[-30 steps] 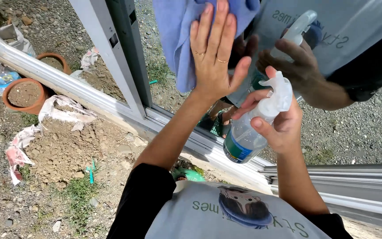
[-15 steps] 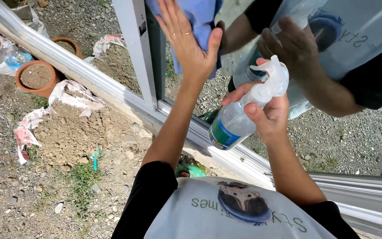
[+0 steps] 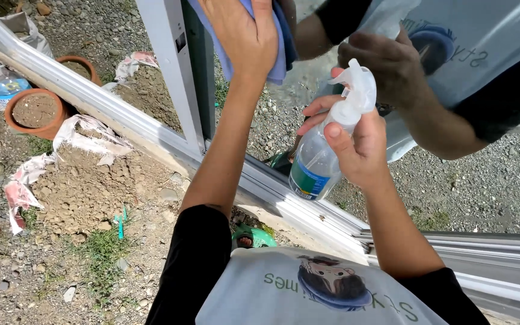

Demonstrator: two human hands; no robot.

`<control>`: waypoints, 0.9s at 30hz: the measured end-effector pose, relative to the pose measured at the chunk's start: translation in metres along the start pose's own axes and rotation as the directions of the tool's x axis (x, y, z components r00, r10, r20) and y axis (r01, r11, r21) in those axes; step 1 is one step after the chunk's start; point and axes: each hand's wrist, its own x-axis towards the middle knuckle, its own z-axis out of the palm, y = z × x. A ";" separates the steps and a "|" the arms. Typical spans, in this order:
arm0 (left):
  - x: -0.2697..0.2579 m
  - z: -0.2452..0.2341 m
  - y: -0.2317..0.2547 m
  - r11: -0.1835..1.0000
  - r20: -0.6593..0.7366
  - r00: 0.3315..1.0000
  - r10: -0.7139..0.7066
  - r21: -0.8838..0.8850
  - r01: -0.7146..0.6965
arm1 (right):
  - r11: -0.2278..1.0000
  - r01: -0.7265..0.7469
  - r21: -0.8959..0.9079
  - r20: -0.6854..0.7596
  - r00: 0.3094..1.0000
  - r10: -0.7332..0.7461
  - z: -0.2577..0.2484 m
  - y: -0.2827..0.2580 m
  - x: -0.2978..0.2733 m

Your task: Cleaning a glass window or door panel with a spray bottle and cloth.

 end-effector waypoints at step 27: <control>0.013 -0.029 0.054 0.860 0.311 0.805 0.505 -0.097 -0.502 | 0.970 0.244 0.006 -0.133 0.961 -0.242 -0.005 -0.062 0.012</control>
